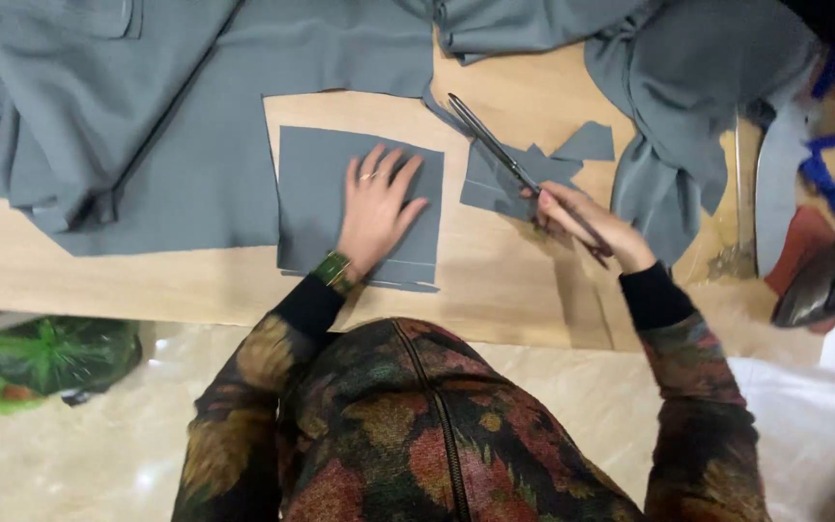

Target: A person is cutting out pattern pieces from a grey fabric using large tailor shears on a cutting table.

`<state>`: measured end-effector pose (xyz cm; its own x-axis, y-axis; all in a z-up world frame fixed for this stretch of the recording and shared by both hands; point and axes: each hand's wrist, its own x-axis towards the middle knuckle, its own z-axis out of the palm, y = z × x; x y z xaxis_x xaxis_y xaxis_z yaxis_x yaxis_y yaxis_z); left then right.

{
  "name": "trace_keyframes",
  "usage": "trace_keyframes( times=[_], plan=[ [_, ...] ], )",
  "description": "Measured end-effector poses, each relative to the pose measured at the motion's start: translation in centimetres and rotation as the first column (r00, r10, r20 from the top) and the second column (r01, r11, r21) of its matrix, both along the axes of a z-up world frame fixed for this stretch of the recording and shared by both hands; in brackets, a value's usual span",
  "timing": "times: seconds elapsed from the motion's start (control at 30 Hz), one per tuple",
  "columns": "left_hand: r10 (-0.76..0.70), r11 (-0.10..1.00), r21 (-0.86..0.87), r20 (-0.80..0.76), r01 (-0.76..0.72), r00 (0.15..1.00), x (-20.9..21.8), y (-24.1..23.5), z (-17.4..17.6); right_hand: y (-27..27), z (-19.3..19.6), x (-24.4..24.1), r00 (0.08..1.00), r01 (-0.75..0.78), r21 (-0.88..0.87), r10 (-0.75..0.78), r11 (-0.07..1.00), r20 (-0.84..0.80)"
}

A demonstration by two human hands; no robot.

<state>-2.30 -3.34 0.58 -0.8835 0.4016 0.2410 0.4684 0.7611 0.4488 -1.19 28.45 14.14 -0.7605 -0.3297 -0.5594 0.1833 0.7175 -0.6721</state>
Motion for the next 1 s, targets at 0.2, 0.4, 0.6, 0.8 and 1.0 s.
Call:
trace_keyframes(
  times=[0.2,0.4,0.6,0.8,1.0],
  plan=[
    [0.021,0.997,-0.073,-0.111,-0.029,0.994,-4.8,7.2,-3.8,4.5,-0.7,-7.1,0.964,-0.120,-0.144,0.150,0.982,0.221],
    [-0.005,0.999,-0.053,-0.108,-0.001,0.994,-3.3,6.0,-3.0,4.8,-0.7,-12.4,0.912,-0.192,-0.172,0.241,0.966,0.332],
    [0.005,1.000,-0.024,-0.121,-0.008,0.993,-3.3,5.8,-3.3,4.8,-2.2,-14.5,0.911,-0.378,-0.003,0.373,0.926,0.175],
    [-0.009,1.000,-0.006,-0.105,0.008,0.994,-3.3,5.5,-2.6,2.5,0.6,-14.0,0.967,-0.242,0.098,0.231,0.965,0.108],
    [-0.004,1.000,-0.007,-0.091,0.004,0.996,-3.3,5.5,-2.7,5.0,-2.9,-14.8,0.944,-0.297,0.211,0.319,0.931,-0.077]
  ],
)
